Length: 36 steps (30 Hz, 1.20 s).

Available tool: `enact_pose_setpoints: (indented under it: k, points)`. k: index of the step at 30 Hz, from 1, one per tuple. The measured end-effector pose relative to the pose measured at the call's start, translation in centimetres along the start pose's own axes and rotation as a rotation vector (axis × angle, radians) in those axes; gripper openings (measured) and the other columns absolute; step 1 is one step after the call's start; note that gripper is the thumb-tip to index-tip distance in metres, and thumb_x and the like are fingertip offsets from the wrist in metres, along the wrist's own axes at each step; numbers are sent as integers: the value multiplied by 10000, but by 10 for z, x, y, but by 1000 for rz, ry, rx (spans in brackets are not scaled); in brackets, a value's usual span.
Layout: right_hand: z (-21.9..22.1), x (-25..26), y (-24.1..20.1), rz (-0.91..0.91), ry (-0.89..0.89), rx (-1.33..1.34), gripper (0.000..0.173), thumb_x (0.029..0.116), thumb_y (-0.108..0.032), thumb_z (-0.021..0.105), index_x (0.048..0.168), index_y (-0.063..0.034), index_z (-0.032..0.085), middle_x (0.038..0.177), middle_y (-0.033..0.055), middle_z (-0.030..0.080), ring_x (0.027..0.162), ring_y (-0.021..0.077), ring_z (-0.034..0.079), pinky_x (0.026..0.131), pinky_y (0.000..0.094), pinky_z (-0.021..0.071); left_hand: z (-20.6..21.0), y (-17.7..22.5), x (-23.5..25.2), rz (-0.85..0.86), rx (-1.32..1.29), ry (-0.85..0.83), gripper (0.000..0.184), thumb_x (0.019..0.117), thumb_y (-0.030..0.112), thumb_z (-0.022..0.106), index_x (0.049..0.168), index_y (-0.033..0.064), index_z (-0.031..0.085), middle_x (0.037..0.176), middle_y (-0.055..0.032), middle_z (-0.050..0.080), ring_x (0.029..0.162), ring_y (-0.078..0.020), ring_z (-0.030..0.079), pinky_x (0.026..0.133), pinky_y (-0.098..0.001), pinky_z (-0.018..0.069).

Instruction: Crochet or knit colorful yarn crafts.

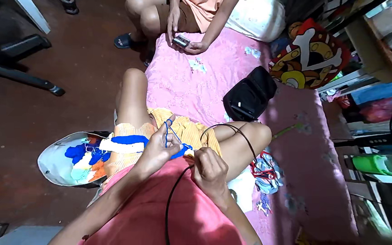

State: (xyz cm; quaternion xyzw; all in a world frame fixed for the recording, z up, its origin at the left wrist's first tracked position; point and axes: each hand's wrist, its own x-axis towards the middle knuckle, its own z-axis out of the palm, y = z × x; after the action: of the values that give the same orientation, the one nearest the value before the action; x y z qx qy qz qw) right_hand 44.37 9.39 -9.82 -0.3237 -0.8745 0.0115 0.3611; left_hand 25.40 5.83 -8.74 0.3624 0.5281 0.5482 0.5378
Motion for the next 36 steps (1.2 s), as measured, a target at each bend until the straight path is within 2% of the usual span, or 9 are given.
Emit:
enact_pose_setpoints:
  k: [5,10,15,17,19,25,29,33,36]
  points:
    - [-5,1,-2,-3,-27,-43,120,879,-74,607,833,-55,717,772,66,671,649,181,639,538,297,519,1,-15,-2,318,522,60,733,910,127,586,1600,127,342,789,51,640,656,-17,567,633,-190,496]
    - [-25,10,2,213,-254,201,97,895,-79,621,902,-57,715,821,38,697,663,123,657,550,295,543,-3,-35,2,836,769,38,484,948,53,495,1423,68,587,863,-119,715,707,-213,659,665,-336,548]
    - [-27,12,17,571,-366,828,84,890,-8,660,972,5,664,840,20,680,699,24,623,640,195,539,2,-21,-2,351,190,-31,703,911,29,599,1572,80,363,902,34,699,770,-8,644,743,-161,538]
    - [-24,12,16,667,-334,1069,126,873,67,629,986,9,629,901,6,677,740,9,630,679,182,552,4,-10,-2,147,-94,-63,800,871,-48,612,1592,119,310,869,17,712,728,-40,670,724,-172,563]
    - [-18,11,15,782,-329,1257,165,892,70,597,1040,0,611,874,0,674,598,-19,535,525,146,447,4,-9,-1,85,-175,-86,795,865,-66,605,1585,114,318,861,13,719,728,-53,683,723,-181,572]
    - [-5,8,12,867,-322,1378,218,928,55,585,1145,31,578,833,38,671,529,9,520,465,156,428,7,-14,-3,142,-42,30,761,879,-17,669,1571,90,373,924,7,736,765,-52,691,749,-181,575]
    - [-6,13,0,708,-284,1049,150,893,66,619,1042,52,639,944,50,696,786,36,663,714,201,574,8,-30,-6,423,456,110,569,937,84,590,1500,61,503,986,-15,771,836,-45,715,783,-231,575]
    - [-5,27,-4,758,-285,1173,151,920,52,599,1069,37,610,871,20,671,627,0,570,557,160,484,15,-40,-4,687,546,169,413,962,78,572,1356,-37,614,920,-95,763,753,-83,701,693,-233,558]
    - [9,24,3,825,-228,1618,264,926,62,579,1177,-1,528,823,41,690,517,6,523,464,155,420,16,-25,-5,467,182,134,544,930,36,622,1456,-38,503,1021,-35,749,870,-52,708,795,-217,591]
